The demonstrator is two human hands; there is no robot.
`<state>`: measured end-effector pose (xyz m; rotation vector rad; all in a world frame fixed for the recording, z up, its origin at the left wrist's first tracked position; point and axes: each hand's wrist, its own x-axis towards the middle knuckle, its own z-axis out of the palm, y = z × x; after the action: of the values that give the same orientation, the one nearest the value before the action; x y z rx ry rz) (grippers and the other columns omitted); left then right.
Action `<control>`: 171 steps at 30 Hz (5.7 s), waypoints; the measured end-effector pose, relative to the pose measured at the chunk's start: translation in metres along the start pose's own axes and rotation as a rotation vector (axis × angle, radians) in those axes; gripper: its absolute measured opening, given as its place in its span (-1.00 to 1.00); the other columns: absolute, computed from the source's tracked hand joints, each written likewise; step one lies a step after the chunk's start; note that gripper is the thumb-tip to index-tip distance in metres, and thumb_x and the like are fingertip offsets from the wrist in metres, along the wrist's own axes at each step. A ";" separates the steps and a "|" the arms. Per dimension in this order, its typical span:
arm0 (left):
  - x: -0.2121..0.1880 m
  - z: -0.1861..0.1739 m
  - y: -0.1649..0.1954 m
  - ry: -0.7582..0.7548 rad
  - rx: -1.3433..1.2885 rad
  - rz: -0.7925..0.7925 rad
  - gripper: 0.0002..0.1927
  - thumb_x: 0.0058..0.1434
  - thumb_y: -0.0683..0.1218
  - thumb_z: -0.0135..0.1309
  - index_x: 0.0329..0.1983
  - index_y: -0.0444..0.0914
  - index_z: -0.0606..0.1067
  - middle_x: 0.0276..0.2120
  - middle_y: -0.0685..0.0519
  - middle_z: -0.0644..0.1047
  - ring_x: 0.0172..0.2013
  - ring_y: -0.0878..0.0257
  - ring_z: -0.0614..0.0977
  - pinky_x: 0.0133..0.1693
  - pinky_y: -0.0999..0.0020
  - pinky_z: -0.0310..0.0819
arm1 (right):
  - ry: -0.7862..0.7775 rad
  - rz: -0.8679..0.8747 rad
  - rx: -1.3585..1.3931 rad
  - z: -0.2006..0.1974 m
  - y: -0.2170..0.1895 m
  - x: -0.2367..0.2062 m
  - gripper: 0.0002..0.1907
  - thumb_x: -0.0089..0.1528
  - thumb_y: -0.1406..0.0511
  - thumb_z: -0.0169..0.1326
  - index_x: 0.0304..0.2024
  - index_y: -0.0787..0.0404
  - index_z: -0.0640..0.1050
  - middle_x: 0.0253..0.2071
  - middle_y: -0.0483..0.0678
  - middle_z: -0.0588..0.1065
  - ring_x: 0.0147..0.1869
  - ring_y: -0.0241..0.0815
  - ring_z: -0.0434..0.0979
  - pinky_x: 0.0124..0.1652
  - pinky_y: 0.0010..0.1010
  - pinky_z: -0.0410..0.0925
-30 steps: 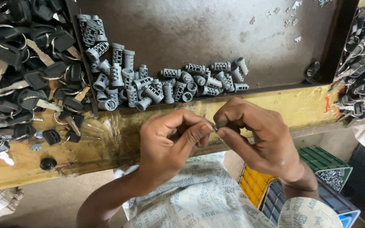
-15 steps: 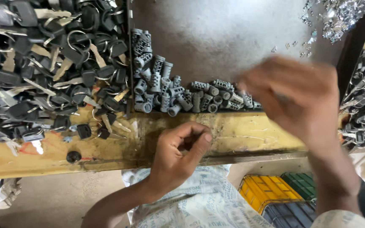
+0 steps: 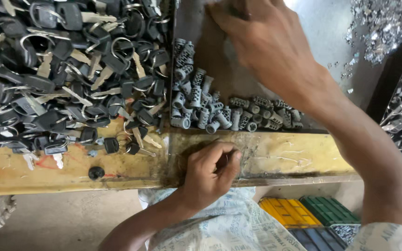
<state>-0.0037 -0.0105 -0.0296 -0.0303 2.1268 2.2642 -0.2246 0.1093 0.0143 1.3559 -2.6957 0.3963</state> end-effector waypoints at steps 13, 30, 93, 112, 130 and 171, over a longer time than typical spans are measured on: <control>-0.001 0.003 0.001 -0.032 -0.001 -0.030 -0.91 0.38 -0.18 0.13 -0.20 -0.33 0.51 -0.44 0.05 0.53 -0.54 0.38 0.53 -0.51 0.46 0.38 | 0.087 0.077 0.163 0.008 0.012 0.005 -0.88 0.26 0.52 0.20 -0.15 0.34 0.66 -0.24 0.07 0.58 -0.23 0.07 0.58 -0.19 -0.19 0.41; -0.011 0.019 0.020 0.059 -0.928 -0.574 -0.85 0.49 -0.16 0.04 -0.09 -0.38 0.51 -0.50 0.18 0.45 -0.55 0.53 0.36 -0.53 0.54 0.22 | 0.218 0.265 0.317 -0.051 -0.125 -0.129 -0.70 0.09 0.56 0.34 -0.20 0.53 0.50 -0.32 0.18 0.54 -0.32 0.03 0.63 -0.36 -0.26 0.51; 0.041 0.017 0.039 -0.456 -0.455 -0.529 -0.83 0.35 -0.15 0.17 -0.19 -0.40 0.62 -0.45 0.12 0.58 -0.51 0.52 0.42 -0.50 0.55 0.25 | 0.297 0.862 0.823 -0.065 -0.117 -0.186 -0.70 0.03 0.57 0.30 -0.17 0.37 0.61 -0.18 0.14 0.58 -0.15 -0.16 0.64 -0.22 -0.46 0.48; 0.028 0.041 0.045 -0.344 0.187 0.017 -0.89 0.44 -0.19 0.15 -0.20 -0.36 0.55 -0.41 0.05 0.59 -0.54 0.46 0.57 -0.58 0.51 0.40 | 0.287 0.826 0.622 -0.057 -0.126 -0.203 -0.72 0.04 0.54 0.40 -0.30 0.37 0.55 -0.18 0.12 0.54 -0.19 -0.22 0.60 -0.30 -0.46 0.46; 0.001 0.051 0.017 -0.199 -0.126 -0.167 -0.94 0.38 -0.38 0.12 -0.15 -0.40 0.55 -0.23 -0.10 0.68 -0.19 0.20 0.76 -0.21 0.46 0.72 | 0.269 0.800 -0.187 -0.061 -0.051 -0.278 -0.84 0.45 0.51 0.06 -0.21 0.33 0.63 -0.25 -0.02 0.61 -0.21 -0.27 0.64 -0.19 -0.51 0.46; -0.003 0.049 0.024 -0.162 -0.072 -0.003 -0.89 0.38 -0.36 0.13 -0.05 -0.42 0.55 -0.25 -0.13 0.66 -0.25 0.25 0.73 -0.26 0.53 0.69 | 0.287 0.601 0.154 -0.061 -0.099 -0.215 -0.88 0.22 0.55 0.26 -0.19 0.39 0.63 -0.40 0.00 0.53 -0.46 -0.28 0.46 -0.53 -0.41 0.26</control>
<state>-0.0010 0.0374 -0.0020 0.1421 1.9637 2.2561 -0.0184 0.2360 0.0482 0.4257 -2.8046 0.7879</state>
